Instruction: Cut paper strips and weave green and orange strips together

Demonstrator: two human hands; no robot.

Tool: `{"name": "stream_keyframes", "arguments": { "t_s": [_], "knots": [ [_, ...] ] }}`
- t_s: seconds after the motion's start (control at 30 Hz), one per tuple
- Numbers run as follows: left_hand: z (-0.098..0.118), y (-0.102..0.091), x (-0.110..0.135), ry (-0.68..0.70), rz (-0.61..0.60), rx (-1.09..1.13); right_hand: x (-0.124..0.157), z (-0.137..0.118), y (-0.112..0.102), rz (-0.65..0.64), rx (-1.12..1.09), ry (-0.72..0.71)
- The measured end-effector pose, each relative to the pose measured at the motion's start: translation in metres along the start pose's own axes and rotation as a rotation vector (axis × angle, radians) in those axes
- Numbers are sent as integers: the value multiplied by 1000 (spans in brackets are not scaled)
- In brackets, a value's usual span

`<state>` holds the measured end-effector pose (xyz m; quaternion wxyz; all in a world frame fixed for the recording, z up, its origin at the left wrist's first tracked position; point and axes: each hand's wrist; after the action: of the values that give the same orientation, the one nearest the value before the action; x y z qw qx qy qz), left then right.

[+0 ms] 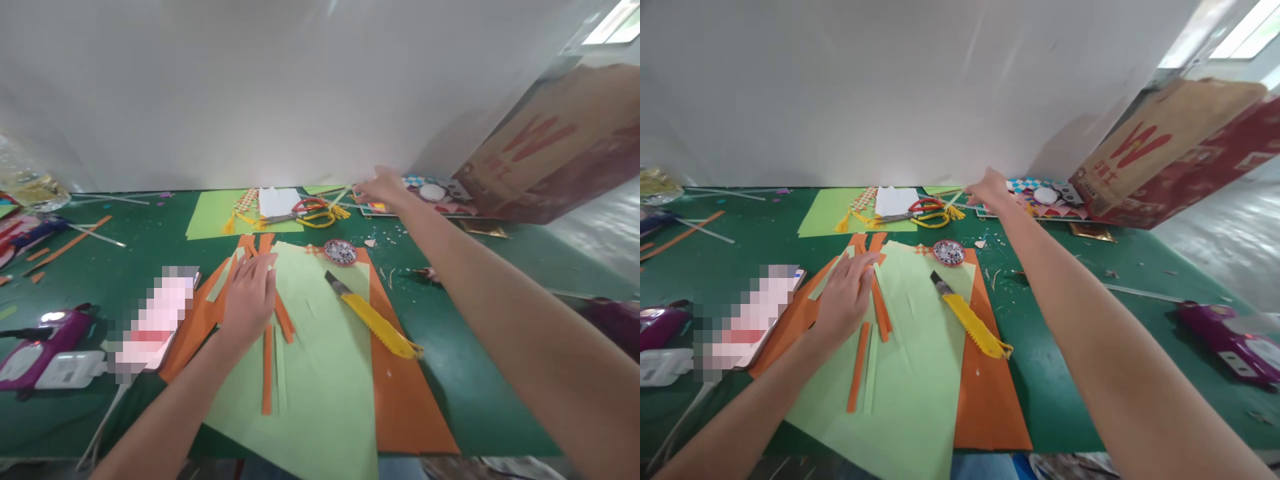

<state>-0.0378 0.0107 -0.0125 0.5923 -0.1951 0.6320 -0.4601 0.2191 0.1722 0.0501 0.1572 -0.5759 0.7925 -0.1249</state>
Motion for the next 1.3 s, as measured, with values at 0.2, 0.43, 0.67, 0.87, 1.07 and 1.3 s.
{"name": "stream_keyframes", "arguments": {
  "t_s": [0.2,0.43,0.67,0.87,1.07,1.3],
  "knots": [
    [-9,-5,-6,-50,-149,-175,94,-4,23,-455,538,-562],
    [-9,-4,-6,9,-240,-236,195,27,35,-640,715,-932],
    [-15,-5,-8,-20,-155,-255,215,26,23,-536,617,-1123],
    [-21,-6,-10,-71,-90,-253,229,21,28,-733,405,-1341],
    [-26,-6,-11,-105,-66,-250,239,28,33,-825,440,-1458],
    [-20,-8,-11,-104,-92,-227,247,20,33,-857,346,-1476]
  ]
}}
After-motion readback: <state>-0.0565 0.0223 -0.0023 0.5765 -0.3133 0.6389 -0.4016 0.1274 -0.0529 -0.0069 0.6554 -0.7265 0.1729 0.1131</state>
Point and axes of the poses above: each hand's wrist, its own x-axis away from the middle knuckle, its own y-axis out of the palm, z = x × y, and after that the axes turned 13 degrees about -x, right-handed
